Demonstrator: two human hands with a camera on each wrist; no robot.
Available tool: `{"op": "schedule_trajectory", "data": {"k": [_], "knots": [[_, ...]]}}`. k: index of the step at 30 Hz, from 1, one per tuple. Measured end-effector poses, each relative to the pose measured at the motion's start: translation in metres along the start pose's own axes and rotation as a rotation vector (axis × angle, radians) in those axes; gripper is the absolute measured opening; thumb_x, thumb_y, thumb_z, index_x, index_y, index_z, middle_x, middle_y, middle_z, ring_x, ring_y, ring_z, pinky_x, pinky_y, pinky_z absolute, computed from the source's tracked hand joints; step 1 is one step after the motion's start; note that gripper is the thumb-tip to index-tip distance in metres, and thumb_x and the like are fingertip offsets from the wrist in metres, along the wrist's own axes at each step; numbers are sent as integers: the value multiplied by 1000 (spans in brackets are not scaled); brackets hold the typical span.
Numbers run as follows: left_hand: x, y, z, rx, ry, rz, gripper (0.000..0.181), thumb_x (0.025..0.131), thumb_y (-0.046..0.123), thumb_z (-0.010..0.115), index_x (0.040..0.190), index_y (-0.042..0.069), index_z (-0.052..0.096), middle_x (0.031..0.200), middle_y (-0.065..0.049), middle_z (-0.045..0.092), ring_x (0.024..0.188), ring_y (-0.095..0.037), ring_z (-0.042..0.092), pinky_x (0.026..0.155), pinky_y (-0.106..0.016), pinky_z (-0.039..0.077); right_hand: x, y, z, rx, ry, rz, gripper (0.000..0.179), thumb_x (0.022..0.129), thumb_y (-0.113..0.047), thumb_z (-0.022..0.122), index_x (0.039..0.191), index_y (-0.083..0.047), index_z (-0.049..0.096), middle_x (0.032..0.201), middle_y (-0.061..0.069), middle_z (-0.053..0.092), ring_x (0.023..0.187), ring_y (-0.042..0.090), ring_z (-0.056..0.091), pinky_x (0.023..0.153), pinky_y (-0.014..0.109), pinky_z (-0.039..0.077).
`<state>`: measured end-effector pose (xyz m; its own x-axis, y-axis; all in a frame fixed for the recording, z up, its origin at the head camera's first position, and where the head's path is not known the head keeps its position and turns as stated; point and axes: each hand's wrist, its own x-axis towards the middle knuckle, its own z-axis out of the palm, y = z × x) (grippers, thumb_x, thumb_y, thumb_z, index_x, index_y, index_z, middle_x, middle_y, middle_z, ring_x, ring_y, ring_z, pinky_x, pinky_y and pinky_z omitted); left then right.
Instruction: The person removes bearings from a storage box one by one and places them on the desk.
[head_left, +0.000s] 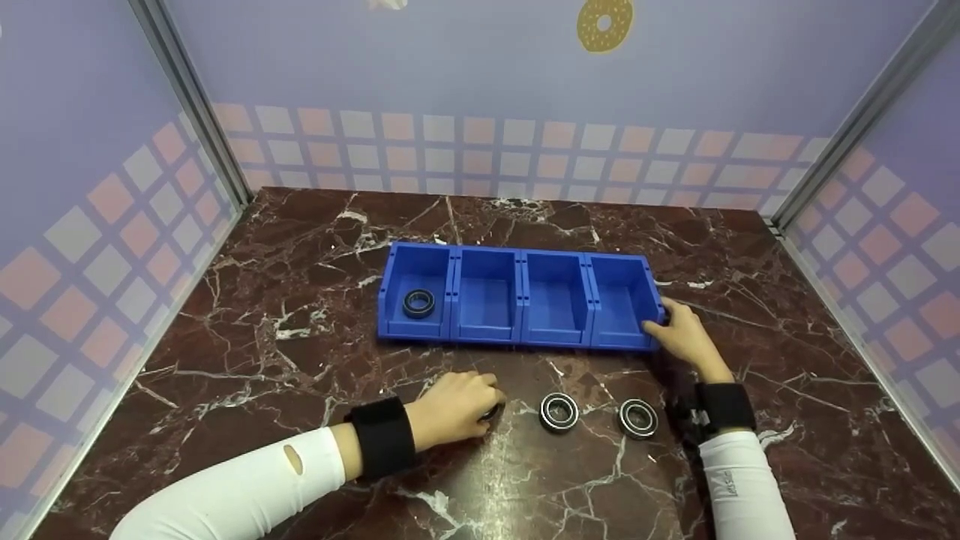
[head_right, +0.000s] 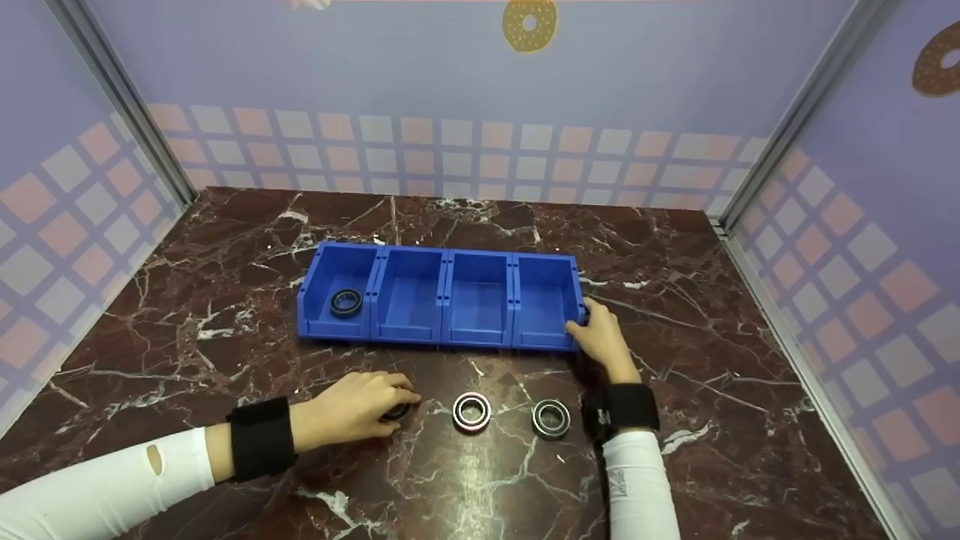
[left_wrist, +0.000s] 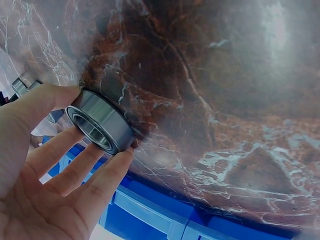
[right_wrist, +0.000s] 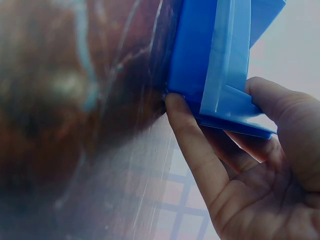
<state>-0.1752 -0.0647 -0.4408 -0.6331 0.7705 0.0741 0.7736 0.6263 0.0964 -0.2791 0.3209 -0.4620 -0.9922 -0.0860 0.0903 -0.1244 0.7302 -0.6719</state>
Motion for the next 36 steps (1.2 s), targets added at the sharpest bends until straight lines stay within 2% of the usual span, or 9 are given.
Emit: {"op": "schedule_trajectory", "data": {"k": [14, 22, 30, 36], "knots": [[1, -2, -2, -23, -35, 1, 25, 78, 13, 85, 102, 9, 78, 91, -3, 68, 77, -23, 67, 65, -35, 59, -1, 1, 1, 16, -5, -6, 51, 91, -5, 66, 136, 15, 54, 114, 33, 68, 96, 36, 65, 84, 44, 52], [2, -1, -4, -17, -59, -21, 30, 79, 16, 87, 106, 8, 77, 92, -5, 69, 78, -23, 68, 66, -35, 59, 0, 0, 1, 29, 3, -11, 49, 91, -2, 67, 136, 15, 55, 115, 34, 67, 98, 37, 66, 86, 44, 53], [2, -2, -5, -27, -52, -34, 28, 77, 17, 87, 102, 9, 77, 91, -4, 68, 79, -25, 69, 65, -38, 59, 0, 0, 1, 36, 3, -17, 48, 91, -1, 67, 134, 16, 55, 114, 33, 68, 96, 34, 66, 82, 37, 52], [2, -3, -10, -25, -19, -14, 27, 75, 16, 87, 100, 11, 77, 91, -4, 68, 79, -26, 68, 65, -39, 59, 0, 0, 0, 27, 2, -11, 48, 91, -2, 66, 135, 16, 55, 115, 33, 67, 97, 35, 65, 83, 39, 52]]}}
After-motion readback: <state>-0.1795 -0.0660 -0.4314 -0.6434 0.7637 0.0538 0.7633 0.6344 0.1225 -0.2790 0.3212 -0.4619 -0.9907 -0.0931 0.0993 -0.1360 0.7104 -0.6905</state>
